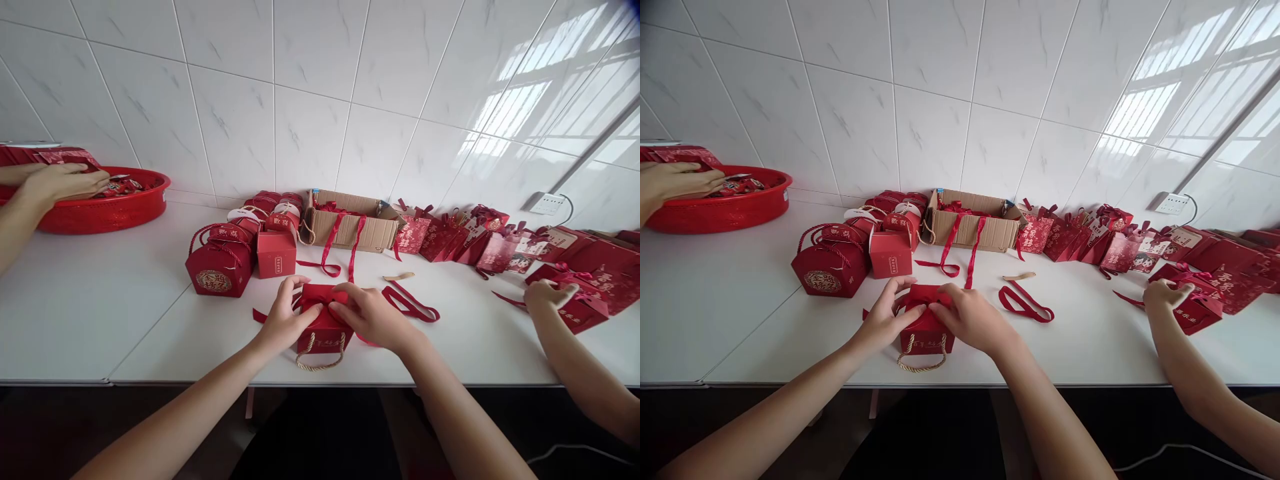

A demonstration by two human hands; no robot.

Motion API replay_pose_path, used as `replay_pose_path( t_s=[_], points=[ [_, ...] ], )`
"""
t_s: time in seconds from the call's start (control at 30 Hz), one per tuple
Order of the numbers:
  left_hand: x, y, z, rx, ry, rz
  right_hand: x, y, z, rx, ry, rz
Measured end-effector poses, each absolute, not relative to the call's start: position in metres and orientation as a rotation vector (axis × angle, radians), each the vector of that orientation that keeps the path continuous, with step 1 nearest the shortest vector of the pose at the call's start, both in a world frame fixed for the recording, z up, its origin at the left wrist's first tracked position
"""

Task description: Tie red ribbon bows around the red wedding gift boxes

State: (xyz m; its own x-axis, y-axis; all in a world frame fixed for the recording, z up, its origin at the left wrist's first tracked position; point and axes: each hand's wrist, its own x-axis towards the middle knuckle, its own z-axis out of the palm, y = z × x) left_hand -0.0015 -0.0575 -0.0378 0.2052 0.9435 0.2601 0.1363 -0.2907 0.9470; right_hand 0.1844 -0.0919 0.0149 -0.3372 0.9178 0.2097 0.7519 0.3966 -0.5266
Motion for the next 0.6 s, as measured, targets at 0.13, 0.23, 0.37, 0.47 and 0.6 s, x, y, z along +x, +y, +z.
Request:
replay_pose_path(
  t_s=[0.13,0.23,0.37,0.47,0.6],
  points=[
    [-0.007,-0.054,-0.036,1.610,1.213,1.097,0.199,-0.088,0.002,-1.577,-1.995,0.418],
    [-0.013,-0.051,-0.033,1.663,1.298,1.012,0.207,-0.087,-0.007,-1.659,-1.902,0.667],
    [-0.017,-0.049,-0.028,1.641,1.169,0.799,0.206,-0.087,-0.013,-1.494,-1.736,1.042],
    [-0.016,-0.051,-0.026,1.555,1.070,0.768,0.203,-0.087,-0.020,-1.272,-1.564,1.213],
    [-0.017,-0.053,-0.030,1.601,1.126,0.896,0.202,-0.084,-0.032,-1.156,-1.361,1.287]
  ],
)
